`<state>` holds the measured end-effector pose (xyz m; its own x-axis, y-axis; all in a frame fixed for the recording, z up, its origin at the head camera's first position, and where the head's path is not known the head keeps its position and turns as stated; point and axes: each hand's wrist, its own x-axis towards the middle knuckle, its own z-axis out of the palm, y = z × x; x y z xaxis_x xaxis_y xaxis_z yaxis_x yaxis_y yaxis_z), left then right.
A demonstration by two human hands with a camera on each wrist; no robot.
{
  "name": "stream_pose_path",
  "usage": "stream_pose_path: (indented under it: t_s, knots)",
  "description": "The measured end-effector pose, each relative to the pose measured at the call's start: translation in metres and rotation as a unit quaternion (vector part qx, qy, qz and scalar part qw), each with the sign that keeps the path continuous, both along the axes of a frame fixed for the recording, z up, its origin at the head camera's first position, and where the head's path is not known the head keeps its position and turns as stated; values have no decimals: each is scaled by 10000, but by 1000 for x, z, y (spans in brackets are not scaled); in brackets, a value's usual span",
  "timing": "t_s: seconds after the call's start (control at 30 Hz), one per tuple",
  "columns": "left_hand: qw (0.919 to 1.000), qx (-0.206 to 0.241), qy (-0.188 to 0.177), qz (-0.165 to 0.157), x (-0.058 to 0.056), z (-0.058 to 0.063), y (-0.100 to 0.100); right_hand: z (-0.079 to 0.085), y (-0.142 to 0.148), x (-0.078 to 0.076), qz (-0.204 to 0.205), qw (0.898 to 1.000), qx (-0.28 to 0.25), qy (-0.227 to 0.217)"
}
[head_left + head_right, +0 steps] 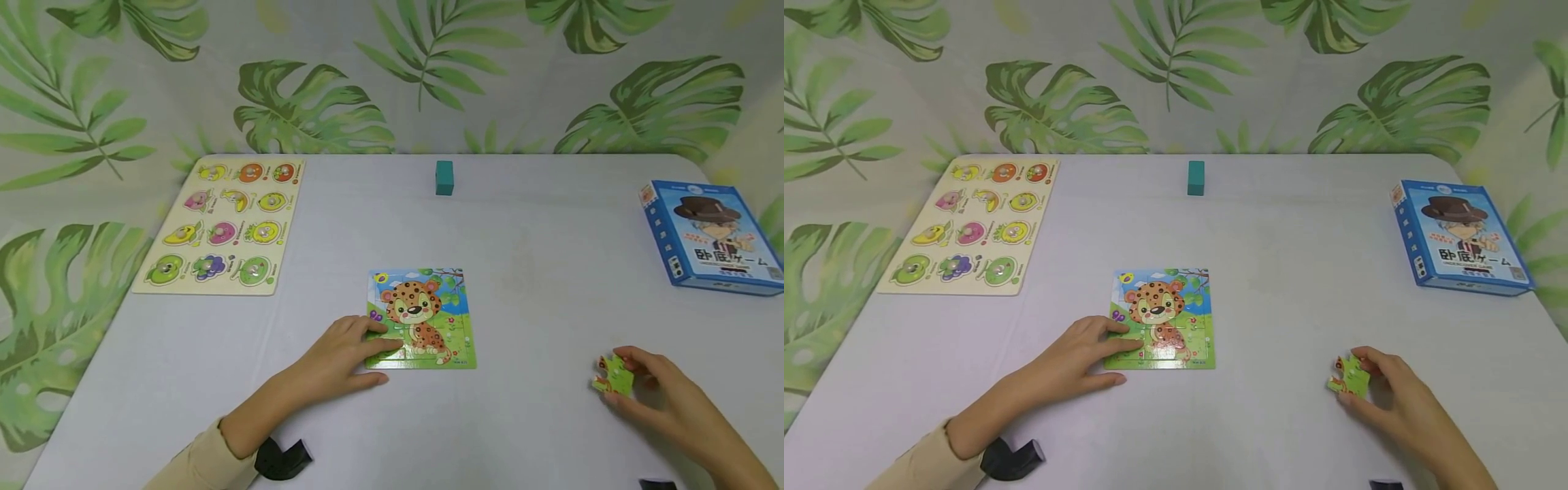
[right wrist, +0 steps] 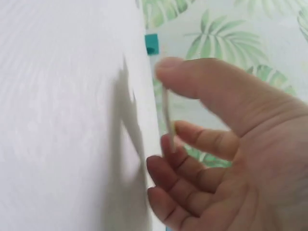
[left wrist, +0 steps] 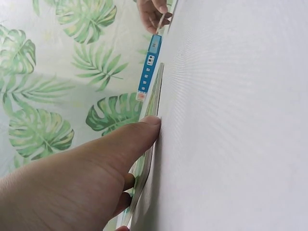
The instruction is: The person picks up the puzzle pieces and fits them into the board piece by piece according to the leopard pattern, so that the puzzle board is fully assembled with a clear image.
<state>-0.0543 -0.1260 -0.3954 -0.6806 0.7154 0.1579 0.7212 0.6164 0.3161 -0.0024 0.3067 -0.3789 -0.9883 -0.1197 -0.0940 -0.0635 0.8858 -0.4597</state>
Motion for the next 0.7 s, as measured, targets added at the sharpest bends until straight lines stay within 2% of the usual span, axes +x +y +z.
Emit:
stream_pose_path:
  t_s: [0.1,0.23,0.43,0.57,0.7]
  knots:
    - [10000,-6,-10,12,0,0,0,7,-11,-1,145,9987,-162,462]
    - [10000,-2,42,8,0,0,0,20,-31,-4,330,9948,-598,750]
    - [9997,-127,145,152,2,1,5,32,-67,-15,1079,9818,-1100,1108]
    - [9988,-230,333,284,5,4,11,31,-90,-24,1612,9701,-1307,1259]
    - [9980,-172,545,286,7,4,18,21,-111,-35,2023,9567,-1725,1189]
